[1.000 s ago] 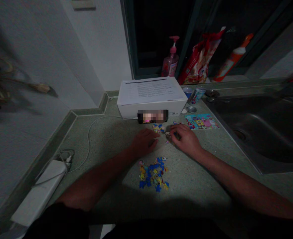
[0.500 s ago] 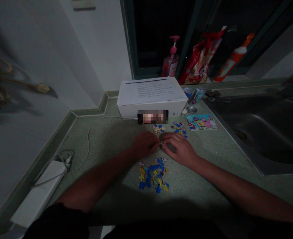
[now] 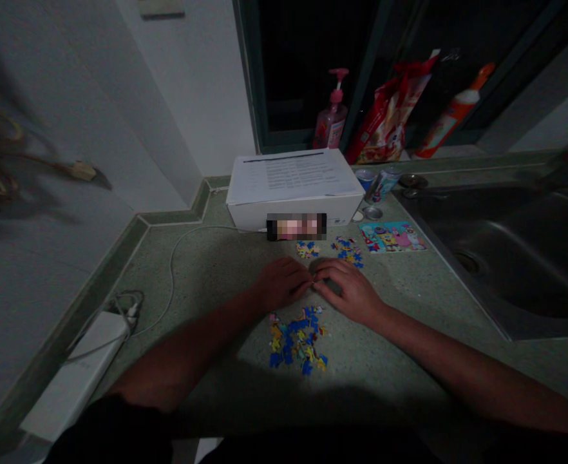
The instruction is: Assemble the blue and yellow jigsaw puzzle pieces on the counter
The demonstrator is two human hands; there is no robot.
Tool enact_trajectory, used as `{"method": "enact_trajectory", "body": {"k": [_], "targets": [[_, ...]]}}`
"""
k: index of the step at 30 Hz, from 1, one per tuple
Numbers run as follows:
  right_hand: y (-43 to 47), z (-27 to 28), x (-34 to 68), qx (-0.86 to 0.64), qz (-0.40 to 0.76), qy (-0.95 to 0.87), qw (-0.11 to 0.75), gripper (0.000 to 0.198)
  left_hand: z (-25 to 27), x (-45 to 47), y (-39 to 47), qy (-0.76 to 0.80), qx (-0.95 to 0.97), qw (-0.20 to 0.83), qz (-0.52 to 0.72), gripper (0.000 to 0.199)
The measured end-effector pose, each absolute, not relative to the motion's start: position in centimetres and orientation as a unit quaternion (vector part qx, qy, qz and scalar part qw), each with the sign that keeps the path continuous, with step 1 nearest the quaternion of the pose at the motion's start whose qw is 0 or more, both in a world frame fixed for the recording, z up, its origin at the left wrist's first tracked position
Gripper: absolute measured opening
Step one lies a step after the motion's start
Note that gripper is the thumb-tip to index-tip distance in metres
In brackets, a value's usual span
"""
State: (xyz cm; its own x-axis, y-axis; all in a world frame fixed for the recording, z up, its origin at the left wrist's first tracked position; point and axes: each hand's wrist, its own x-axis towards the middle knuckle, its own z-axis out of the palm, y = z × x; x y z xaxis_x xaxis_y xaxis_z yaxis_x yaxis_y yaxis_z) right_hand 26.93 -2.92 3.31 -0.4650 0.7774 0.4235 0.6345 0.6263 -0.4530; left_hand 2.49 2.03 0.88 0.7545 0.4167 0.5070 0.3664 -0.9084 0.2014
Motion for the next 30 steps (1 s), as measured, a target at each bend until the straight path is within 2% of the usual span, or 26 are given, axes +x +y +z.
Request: {"method": "enact_trajectory", "body": {"k": [9, 17, 22, 27, 30], "targets": [[-2.8, 2.8, 27.0, -0.411, 0.102, -0.847, 0.321, 0.014, 1.1, 2.5, 2.0, 0.240, 0.945, 0.035, 0.221, 0.011], [-1.2, 2.5, 28.9, -0.472, 0.028, -0.830, 0.298, 0.018, 0.6, 2.7, 2.4, 0.246, 0.949, -0.004, 0.196, 0.013], [-0.3, 2.2, 30.8, -0.526, -0.006, -0.810, 0.259, 0.019, 0.5, 2.7, 2.5, 0.213, 0.953, 0.018, 0.215, 0.013], [-0.4, 1.9, 30.5, -0.523, -0.006, -0.814, 0.251, 0.021, 0.9, 2.6, 2.4, 0.195, 0.961, 0.041, 0.191, 0.004], [-0.6, 2.1, 30.0, -0.520, 0.004, -0.818, 0.244, 0.020, 0.9, 2.5, 2.4, 0.184, 0.965, 0.039, 0.182, 0.007]]}}
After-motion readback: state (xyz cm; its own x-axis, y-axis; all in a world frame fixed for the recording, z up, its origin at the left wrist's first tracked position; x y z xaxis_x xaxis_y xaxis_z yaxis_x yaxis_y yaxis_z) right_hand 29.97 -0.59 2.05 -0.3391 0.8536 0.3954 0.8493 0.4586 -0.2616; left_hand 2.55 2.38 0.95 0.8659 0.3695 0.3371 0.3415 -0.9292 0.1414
